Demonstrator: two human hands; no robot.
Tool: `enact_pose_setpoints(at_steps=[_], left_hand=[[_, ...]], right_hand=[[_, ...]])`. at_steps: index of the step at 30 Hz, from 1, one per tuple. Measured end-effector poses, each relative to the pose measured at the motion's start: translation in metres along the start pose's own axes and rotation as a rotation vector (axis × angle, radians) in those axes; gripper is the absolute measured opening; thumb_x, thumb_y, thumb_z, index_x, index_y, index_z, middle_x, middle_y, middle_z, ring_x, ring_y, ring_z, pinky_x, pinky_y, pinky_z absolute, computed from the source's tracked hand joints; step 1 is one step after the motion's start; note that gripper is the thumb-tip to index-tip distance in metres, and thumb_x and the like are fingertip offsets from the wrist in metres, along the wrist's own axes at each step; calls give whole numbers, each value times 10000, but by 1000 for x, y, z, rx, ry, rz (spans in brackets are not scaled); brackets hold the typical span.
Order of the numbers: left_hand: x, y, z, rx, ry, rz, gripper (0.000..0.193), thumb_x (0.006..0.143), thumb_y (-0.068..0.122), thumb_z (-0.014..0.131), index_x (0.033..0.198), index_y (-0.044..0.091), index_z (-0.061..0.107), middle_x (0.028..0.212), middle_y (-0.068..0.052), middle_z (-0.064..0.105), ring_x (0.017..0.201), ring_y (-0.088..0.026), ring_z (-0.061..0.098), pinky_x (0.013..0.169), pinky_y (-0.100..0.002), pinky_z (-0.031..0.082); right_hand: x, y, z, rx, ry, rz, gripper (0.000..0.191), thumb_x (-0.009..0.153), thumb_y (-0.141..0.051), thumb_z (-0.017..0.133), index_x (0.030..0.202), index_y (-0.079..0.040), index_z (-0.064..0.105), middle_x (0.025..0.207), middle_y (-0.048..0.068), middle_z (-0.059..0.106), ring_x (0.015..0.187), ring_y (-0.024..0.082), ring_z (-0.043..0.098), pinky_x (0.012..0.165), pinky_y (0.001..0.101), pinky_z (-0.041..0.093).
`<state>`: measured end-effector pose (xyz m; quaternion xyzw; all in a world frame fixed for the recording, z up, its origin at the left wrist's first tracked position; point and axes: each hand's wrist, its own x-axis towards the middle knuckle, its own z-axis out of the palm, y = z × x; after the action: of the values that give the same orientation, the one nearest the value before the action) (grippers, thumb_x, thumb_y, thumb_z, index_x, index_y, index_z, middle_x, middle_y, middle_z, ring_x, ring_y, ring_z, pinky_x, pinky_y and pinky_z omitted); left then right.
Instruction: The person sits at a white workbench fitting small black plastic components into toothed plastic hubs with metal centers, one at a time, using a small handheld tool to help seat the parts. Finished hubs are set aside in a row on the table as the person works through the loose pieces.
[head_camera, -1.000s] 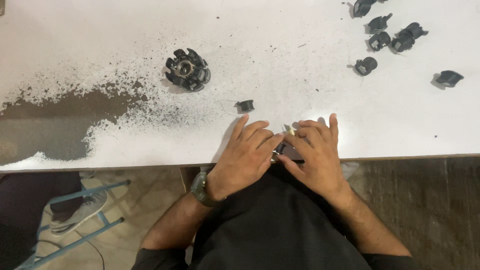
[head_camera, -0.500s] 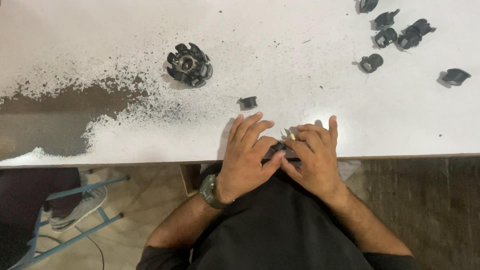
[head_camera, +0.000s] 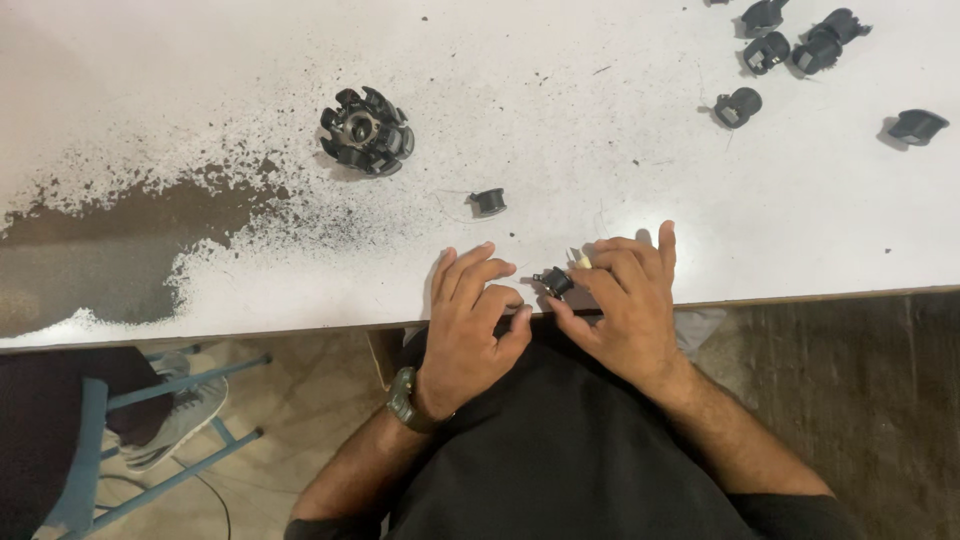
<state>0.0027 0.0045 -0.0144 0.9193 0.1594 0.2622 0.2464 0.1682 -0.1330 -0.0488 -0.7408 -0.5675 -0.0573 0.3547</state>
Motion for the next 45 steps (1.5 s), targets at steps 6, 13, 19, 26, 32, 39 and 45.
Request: enact_pose_setpoints(at_steps=[6,13,19,26,32,39,45], left_hand=[[3,2,8,33,26,82,252,848,165,804,1063,104,687,1357,-82,576,1399,-299,480,1234,-588,265],[-1,-1,16,38,82,101,189,870,131,812,1011,130,686,1338,-49,603,1378,-271,519,1241,-563,293],[-5,0,21,46,112,110,184,868,110,816,999,122,687,1301,-35,623,1350,-254,543,1234,-548,304],[-5,-1,23,84,136,134,193,871,76,806,1007,120,675,1277,-32,631,1337,-250,551,1234,-548,313],[-4,-2,23,82,172,165,199,874,61,803,1004,111,660,1262,-41,628,1341,-253,549,1231,-549,324],[-4,-5,23,189,153,215,173,877,75,798,994,106,674,1259,-44,615,1347,-258,538,1221,-563,329],[-5,-6,21,208,118,301,170,906,126,811,1038,95,709,1288,-58,608,1355,-265,525,1211,-565,328]], right_hand=[[4,-6,-8,6,-26,30,437,751,-236,911,1117,-87,726,1097,83,584,1226,311,529,1229,691,146],[-13,-1,-16,87,123,-54,306,867,-47,847,1130,-141,722,1045,43,568,1242,289,587,1321,619,167],[-25,0,-5,265,71,-82,308,827,3,772,1077,-54,600,968,41,645,1216,294,622,1273,671,132],[-25,-5,7,261,63,-84,333,770,9,800,1038,-78,623,952,63,669,1157,286,644,1257,653,212],[-22,-6,9,266,78,-63,326,763,25,798,1016,-87,626,923,47,650,1138,279,659,1257,641,248],[-18,-10,7,264,85,-57,325,758,16,802,1013,-85,627,924,59,637,1085,290,652,1240,644,282],[-14,-13,5,289,64,-35,312,759,-1,807,998,-95,630,912,42,644,1078,266,655,1236,646,301]])
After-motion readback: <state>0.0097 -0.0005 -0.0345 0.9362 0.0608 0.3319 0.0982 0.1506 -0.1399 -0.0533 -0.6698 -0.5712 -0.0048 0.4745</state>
